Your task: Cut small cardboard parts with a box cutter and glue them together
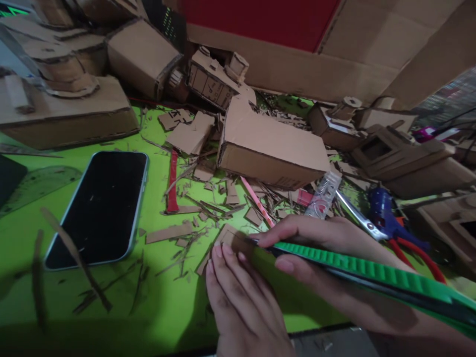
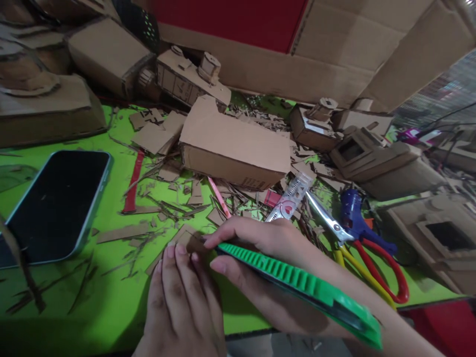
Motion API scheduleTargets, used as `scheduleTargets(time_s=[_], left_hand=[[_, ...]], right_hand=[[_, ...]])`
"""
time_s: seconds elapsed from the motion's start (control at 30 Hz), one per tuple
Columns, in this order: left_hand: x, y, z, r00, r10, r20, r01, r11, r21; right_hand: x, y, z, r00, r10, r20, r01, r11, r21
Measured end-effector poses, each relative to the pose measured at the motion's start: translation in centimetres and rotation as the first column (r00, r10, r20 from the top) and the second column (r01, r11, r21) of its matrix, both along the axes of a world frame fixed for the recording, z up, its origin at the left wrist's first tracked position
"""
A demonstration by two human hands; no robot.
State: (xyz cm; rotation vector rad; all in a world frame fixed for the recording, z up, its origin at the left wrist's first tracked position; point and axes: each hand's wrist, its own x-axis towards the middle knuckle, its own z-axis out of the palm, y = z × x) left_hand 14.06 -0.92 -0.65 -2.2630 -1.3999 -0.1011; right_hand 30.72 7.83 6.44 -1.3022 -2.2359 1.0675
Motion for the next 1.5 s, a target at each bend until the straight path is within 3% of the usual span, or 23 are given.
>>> scheduleTargets(time_s=[0.17, 0.3, 0.4, 0.5, 0.63, 0.7, 0.77, 0.97, 1.13, 1.2, 1.37, 1.5], left_hand=[[-0.2, 0.2, -1.3, 0.993, -0.104, 0.047, 0.095, 0.981, 0.169], [1.5, -0.8, -1.6, 0.970, 0.112, 0.218, -0.121, 0.992, 0.030], [2.3, -1.3, -1.6, 0.936, 0.147, 0.319, -0.154, 0.988, -0.004], [1.6, -1.1, -1.8, 0.954, 0.126, 0.273, -0.134, 0.991, 0.008], [0.2, -0.5, -2.0, 0.978, -0.125, 0.166, 0.098, 0.981, 0.166], [0.3, -0.6, -1.9, 0.986, 0.028, 0.164, -0.042, 0.996, 0.080], [0.8, -0.9, -1.7, 0.980, 0.084, 0.180, -0.091, 0.995, 0.028], [1.0, -1.0, -1.1, 0.986, 0.068, 0.151, -0.067, 0.998, -0.010], [-0.9, 0.3, -1.0, 0.993, -0.119, -0.025, 0.122, 0.977, 0.173], [-1.1, 0.7, -0.7, 0.987, -0.154, -0.041, 0.160, 0.963, 0.215], [-0.8, 0.7, 0.4, 0.993, -0.112, -0.040, 0.114, 0.992, 0.055], [-1.2, 0.3, -0.3, 0.981, -0.195, -0.011, 0.194, 0.967, 0.164]], right_hand=[[-0.5, 0.2, 0.3, 1.000, -0.003, 0.026, 0.002, 1.000, 0.015], [-0.1, 0.2, 0.4, 1.000, 0.022, -0.003, -0.022, 1.000, -0.012], [-0.1, 0.2, 0.4, 1.000, 0.018, -0.001, -0.018, 1.000, -0.007], [-0.4, 0.2, 0.4, 1.000, 0.010, -0.008, -0.010, 1.000, -0.010], [0.0, 0.1, 0.2, 1.000, 0.017, -0.007, -0.017, 0.999, -0.041], [0.3, 0.1, 0.2, 1.000, 0.016, -0.016, -0.016, 0.999, -0.046], [0.4, 0.0, 0.2, 1.000, -0.007, -0.022, 0.007, 1.000, -0.031], [-0.7, 0.3, 0.7, 0.999, 0.037, 0.014, -0.037, 0.999, 0.035], [-0.1, -0.1, 0.4, 1.000, 0.017, 0.009, -0.017, 1.000, 0.004], [0.4, -0.7, 0.2, 1.000, -0.019, -0.003, 0.019, 1.000, 0.004], [0.2, -2.4, -0.4, 0.980, -0.182, -0.075, 0.180, 0.983, -0.029], [-0.9, -3.2, -0.6, 0.943, -0.296, -0.150, 0.284, 0.954, -0.094]])
